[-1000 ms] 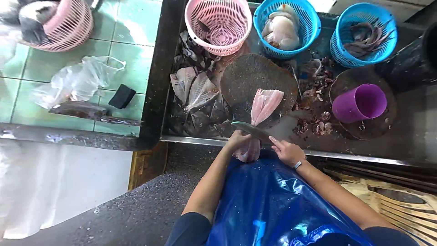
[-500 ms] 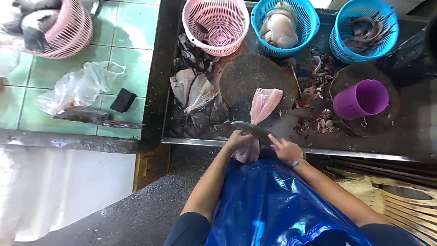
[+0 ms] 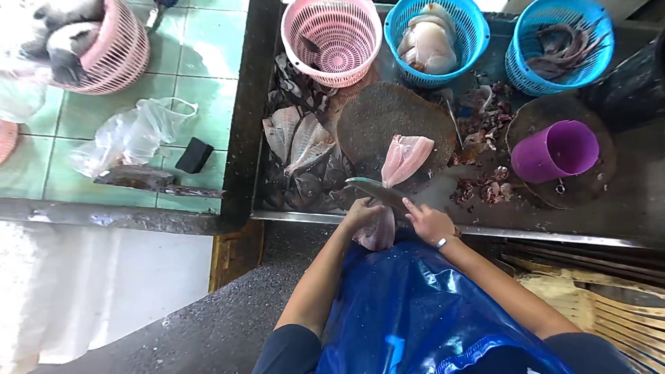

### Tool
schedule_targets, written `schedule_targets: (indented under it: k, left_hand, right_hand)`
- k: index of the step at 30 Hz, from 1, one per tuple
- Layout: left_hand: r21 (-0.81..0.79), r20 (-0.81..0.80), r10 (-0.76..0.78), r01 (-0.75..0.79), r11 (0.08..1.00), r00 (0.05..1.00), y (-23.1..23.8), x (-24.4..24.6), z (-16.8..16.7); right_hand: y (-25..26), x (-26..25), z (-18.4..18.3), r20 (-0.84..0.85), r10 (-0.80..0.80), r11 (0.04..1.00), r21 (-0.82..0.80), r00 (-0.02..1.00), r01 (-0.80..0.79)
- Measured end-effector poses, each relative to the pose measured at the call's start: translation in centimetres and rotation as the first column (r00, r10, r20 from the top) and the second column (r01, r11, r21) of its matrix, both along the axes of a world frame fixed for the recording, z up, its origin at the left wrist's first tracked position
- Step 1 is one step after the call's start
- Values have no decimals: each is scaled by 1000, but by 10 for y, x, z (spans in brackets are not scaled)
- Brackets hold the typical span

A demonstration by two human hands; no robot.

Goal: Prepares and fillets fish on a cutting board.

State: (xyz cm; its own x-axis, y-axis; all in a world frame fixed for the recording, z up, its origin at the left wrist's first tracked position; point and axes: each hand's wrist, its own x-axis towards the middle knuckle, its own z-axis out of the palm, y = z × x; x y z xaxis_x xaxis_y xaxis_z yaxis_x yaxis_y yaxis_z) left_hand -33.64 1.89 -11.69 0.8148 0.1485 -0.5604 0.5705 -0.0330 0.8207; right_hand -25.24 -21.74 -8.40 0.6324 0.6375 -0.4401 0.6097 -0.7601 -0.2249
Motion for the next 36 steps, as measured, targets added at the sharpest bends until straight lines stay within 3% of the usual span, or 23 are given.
schedule_targets:
  k: [5, 12, 17, 20, 23, 24, 27, 29, 36]
  left_hand:
    - [50, 41, -61, 59, 997, 997, 0, -11, -17]
    - [59, 34, -40, 38, 998, 999, 4, -14, -7]
    - [143, 28, -83, 78, 987, 996, -2, -14, 1]
    - [43, -25, -73, 74, 996, 997, 9, -10, 10]
    - [18, -131, -53, 56, 998, 990, 10, 14, 19]
    - [76, -133, -14, 24, 997, 991, 8, 19, 20]
    - [250, -47, 85, -70, 966, 995, -3, 27, 18]
    - [259, -34, 84, -73, 963, 996, -5, 28, 14]
    - [357, -60, 0, 21, 934, 998, 0, 17, 0]
  right_hand:
    - [-6, -4, 0, -24, -5, 998, -55, 1000, 3]
    - [-15, -5, -12, 23, -4, 1000, -3, 1000, 4]
    - [15, 6, -6, -31, -30, 999, 31, 999, 31]
    - [16, 26, 8, -331, -132, 962, 186, 935, 201]
    - [12, 43, 14, -692, -243, 861, 169, 680, 479]
    - [11, 45, 14, -705, -246, 857, 161, 665, 489]
    - [8, 38, 19, -430, -151, 942, 209, 890, 261]
    - [10, 25, 17, -237, -100, 977, 162, 966, 141]
    - [-8, 2, -5, -66, -35, 999, 31, 997, 37]
